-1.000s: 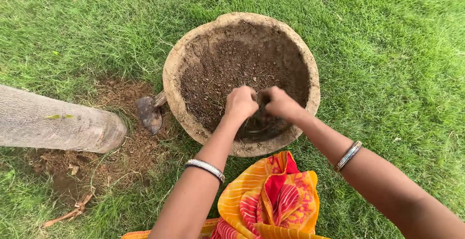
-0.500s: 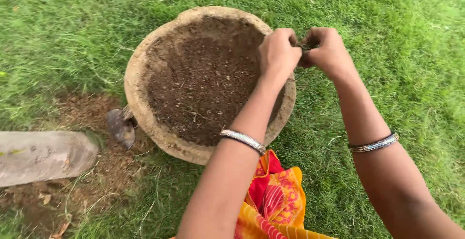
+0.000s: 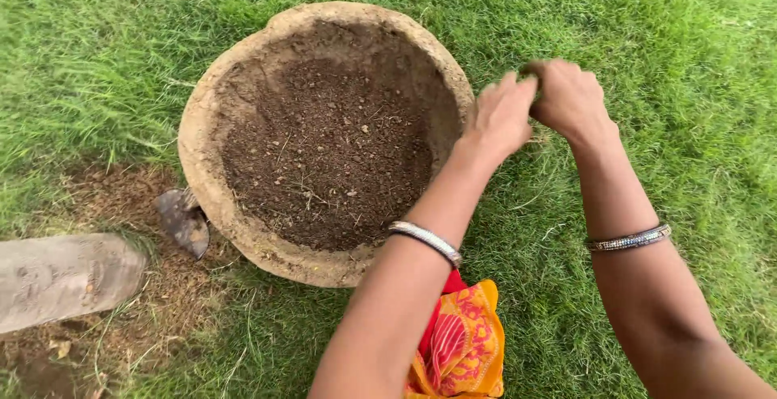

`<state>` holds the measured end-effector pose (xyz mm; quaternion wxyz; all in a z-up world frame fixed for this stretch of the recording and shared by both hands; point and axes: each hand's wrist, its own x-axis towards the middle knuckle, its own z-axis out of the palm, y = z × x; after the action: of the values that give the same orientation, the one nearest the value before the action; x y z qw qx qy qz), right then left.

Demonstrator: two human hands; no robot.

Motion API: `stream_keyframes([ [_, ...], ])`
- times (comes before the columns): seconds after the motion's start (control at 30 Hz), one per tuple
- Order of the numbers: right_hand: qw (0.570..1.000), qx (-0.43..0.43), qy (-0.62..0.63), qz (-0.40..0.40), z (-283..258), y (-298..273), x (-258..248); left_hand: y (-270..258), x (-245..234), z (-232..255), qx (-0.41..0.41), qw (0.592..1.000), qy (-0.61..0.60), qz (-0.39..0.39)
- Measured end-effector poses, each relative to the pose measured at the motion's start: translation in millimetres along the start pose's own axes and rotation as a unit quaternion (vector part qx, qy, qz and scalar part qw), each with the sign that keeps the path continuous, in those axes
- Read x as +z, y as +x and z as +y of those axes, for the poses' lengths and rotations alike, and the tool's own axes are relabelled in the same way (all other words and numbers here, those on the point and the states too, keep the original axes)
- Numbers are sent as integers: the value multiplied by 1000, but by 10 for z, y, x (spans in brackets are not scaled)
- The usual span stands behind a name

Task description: Digging soil around a tree base, preparing soil in a basin, and applying it to the tree.

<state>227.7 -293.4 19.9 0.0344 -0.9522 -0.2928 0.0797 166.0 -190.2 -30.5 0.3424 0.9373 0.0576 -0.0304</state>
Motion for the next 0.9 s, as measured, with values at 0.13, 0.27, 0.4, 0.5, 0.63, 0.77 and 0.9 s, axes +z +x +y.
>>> stream_keyframes([
  [0.13,989,-90,73,91,-740,60,-173,-494,-710,-322,-6,981,-41,187],
  [0.27,953,-231,173,95,-1596,175,-4,-1039,-1111,-1016,-99,956,-12,277],
  [0.4,971,-131,131,-152,-2290,324,513,-1475,-1014,-1726,-266,948,11,176],
  [0.5,979,-169,80,-77,-2440,403,956,-1826,-1021,-1947,-296,946,35,131],
  [0.63,968,-144,56,-196,-2538,282,1341,-1828,-808,-2232,-345,923,112,131],
  [0.77,932,-305,45,-191,-2098,227,1919,-1670,-502,-2445,-307,950,2,64],
  [0.9,908,-315,-2,-278,-2310,-487,895,-1898,-952,-2037,-275,959,-39,58],
])
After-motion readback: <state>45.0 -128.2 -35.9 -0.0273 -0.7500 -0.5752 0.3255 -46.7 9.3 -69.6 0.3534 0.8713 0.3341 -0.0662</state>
